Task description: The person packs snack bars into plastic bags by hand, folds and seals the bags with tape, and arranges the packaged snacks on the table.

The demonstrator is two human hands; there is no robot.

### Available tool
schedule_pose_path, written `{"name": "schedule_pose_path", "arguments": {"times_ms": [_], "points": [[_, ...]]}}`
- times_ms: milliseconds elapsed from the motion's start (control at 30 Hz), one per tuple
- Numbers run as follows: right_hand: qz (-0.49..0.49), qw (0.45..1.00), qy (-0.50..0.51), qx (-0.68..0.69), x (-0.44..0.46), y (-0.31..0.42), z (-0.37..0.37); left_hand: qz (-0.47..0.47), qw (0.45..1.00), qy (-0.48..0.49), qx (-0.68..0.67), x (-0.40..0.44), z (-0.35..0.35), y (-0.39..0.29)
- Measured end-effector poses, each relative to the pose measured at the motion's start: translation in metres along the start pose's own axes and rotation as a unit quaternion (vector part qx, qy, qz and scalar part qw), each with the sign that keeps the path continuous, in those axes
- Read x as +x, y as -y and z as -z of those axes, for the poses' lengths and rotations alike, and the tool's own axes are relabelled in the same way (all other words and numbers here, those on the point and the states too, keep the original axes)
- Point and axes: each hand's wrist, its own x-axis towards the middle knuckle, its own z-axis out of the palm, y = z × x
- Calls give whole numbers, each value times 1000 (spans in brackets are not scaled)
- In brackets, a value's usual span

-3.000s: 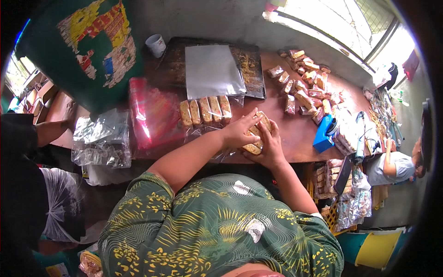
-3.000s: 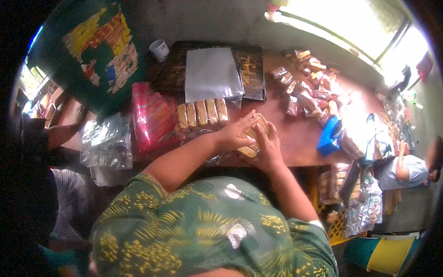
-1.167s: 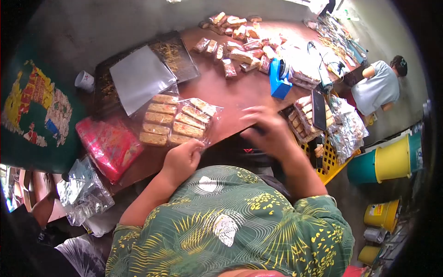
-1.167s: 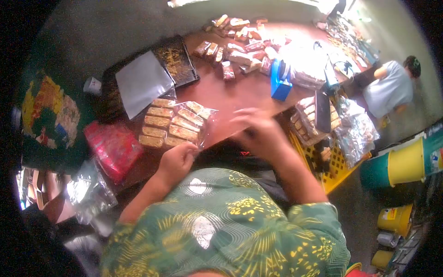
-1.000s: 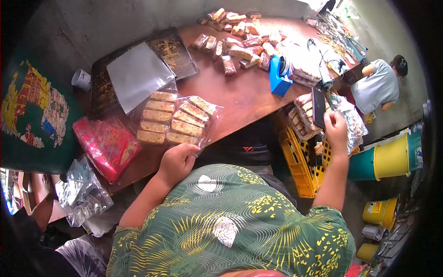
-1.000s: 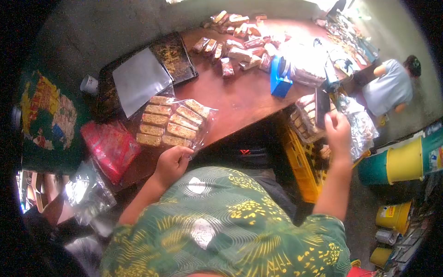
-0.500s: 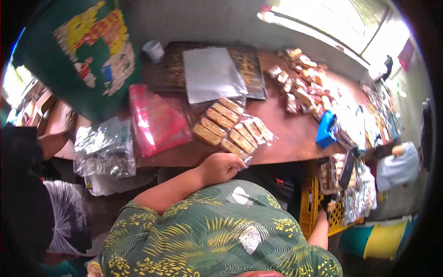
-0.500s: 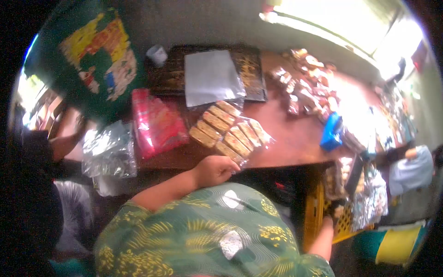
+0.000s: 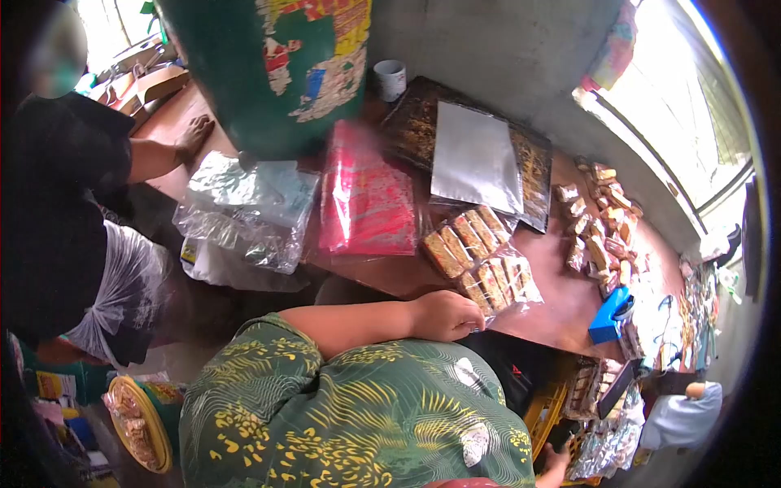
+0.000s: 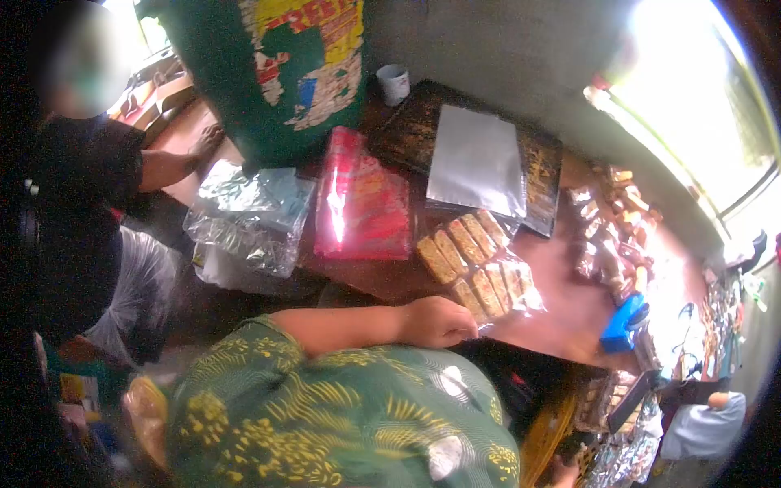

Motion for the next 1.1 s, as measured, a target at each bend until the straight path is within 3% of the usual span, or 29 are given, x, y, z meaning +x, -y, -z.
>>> {"name": "schedule_pose_path", "arguments": {"times_ms": [67,167,233,300,367,467,600,700,733,800,833,900,933,967,1100], "points": [[-18,999,-32,12,-12,-19,39,-4,1000,-1,-15,0,3,-1],[-36,993,-109,37,-44,-51,116,119,988,0,-103,-2,7,-11],[-19,980,-183,76,-77,-53,172,132,984,-3,-118,3,15,-24],[40,953,-251,167,-140,16,232,128,985,2,-120,10,20,-39],[111,905,-246,330,-158,56,247,97,983,40,-149,26,27,-58],[268,759,-207,556,-134,154,204,36,976,31,-211,45,11,-80],[483,485,23,728,-143,304,137,19,953,35,-302,41,-5,-91],[560,509,102,645,-180,352,136,113,970,3,-216,21,30,-100],[597,523,74,604,-180,364,138,139,962,-14,-236,9,38,-98],[666,549,40,504,-168,369,155,146,962,-93,-213,-18,62,-100],[694,559,20,454,-161,370,160,153,947,-187,-210,-29,73,-102],[647,576,7,499,-151,367,158,204,873,-372,-241,-54,97,-106],[627,583,-19,516,-133,363,150,246,808,-460,-273,-67,116,-106],[608,590,-45,530,-110,358,140,261,767,-542,-226,-78,141,-103],[469,644,-8,604,-48,329,107,258,655,-707,-75,-130,248,-95]]}}
